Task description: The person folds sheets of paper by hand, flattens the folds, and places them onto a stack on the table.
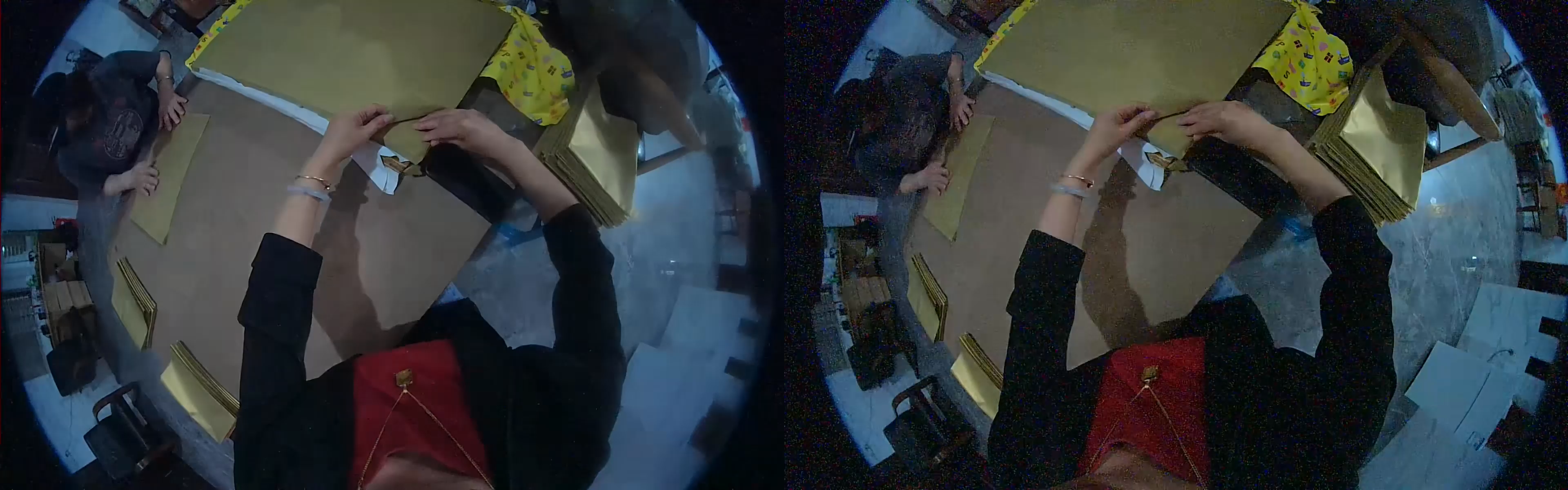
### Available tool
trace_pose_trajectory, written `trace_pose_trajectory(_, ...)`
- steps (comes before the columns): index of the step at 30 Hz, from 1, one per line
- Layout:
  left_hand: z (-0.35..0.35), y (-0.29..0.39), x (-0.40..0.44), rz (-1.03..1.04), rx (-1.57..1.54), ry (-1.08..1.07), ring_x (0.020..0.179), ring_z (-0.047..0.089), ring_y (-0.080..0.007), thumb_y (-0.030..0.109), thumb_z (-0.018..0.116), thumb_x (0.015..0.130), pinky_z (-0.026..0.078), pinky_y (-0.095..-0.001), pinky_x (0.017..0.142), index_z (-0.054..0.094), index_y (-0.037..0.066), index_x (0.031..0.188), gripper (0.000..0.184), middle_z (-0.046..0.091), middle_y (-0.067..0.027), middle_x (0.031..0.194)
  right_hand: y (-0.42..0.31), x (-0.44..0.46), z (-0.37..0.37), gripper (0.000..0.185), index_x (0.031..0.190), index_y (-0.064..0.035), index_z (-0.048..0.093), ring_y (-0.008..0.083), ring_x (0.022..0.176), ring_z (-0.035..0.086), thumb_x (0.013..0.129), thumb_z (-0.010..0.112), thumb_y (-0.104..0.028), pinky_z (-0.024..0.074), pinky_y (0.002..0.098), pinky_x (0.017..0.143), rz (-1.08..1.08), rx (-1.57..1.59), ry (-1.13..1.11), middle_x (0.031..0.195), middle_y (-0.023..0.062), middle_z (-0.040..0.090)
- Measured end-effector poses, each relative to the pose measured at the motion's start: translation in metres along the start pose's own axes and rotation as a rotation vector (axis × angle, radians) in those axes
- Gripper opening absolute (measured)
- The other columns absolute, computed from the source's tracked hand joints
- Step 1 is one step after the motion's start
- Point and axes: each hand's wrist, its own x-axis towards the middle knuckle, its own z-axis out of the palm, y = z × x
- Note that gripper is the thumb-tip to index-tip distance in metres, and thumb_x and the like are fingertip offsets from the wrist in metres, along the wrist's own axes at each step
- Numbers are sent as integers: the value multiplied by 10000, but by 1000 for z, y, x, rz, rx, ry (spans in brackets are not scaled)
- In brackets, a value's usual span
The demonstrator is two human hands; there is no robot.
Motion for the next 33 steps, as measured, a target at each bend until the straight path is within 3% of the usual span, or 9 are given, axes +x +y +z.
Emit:
trace_pose_trajectory(7,1,-3,4,14,-23,-11,800,594,-84,234,599,920,497,-254,718,647,-17,1064,293,673,-28,886,-9,2,10,199,1026,-62,659,269,1075,584,838,619,-113,482,371,889,-7,-68,139,1150,58,636)
trace_pose_trajectory(9,2,-2,3,66,-170,-30,810,591,-80,238,594,924,494,-254,722,637,-12,1090,304,670,-27,896,-18,2,13,155,983,-65,649,278,977,612,873,596,-159,486,376,855,252,-134,156,1026,85,658)
trace_pose_trajectory(13,0,6,-4,36,38,-10,759,606,-90,320,611,901,491,-256,701,649,43,1100,343,682,-35,875,-14,5,27,129,943,-64,629,275,889,607,851,617,-153,457,377,808,173,-168,489,936,106,647)
trace_pose_trajectory(18,5,-6,-3,106,19,-57,720,629,-86,195,672,855,504,-235,671,632,42,1148,333,695,-20,896,-21,22,37,119,870,-78,623,301,908,541,769,673,-117,412,386,782,202,-400,741,953,93,565)
trace_pose_trajectory(24,17,-1,-6,105,298,139,701,656,-151,141,652,844,513,-275,656,650,162,1141,297,698,-52,961,-20,23,44,189,925,-92,593,295,996,512,769,689,-140,394,406,838,163,-351,799,1052,90,541)
trace_pose_trajectory(26,19,-14,0,313,256,160,729,674,-177,123,642,838,519,-286,645,648,180,1139,307,690,-47,995,-22,19,45,326,1068,-108,546,265,1047,512,779,692,-144,377,407,899,178,-272,795,1118,68,539)
trace_pose_trajectory(29,19,5,-4,138,387,148,770,684,-181,128,628,850,531,-287,671,658,165,1126,280,677,-34,1066,-26,11,39,397,1127,-119,529,251,1058,522,768,698,-141,365,410,916,173,-421,744,1166,69,537)
trace_pose_trajectory(31,19,-3,0,112,99,95,769,687,-176,107,601,863,534,-291,679,657,156,1129,275,672,-55,1081,-18,10,35,360,1093,-125,573,231,1066,534,756,699,-136,353,406,937,224,-479,707,1134,59,572)
trace_pose_trajectory(33,16,-5,0,325,291,124,781,682,-181,87,591,866,532,-294,687,647,143,1145,290,673,-86,1060,-14,10,27,269,987,-111,639,242,1010,567,727,690,-66,359,408,935,158,-458,701,990,35,631)
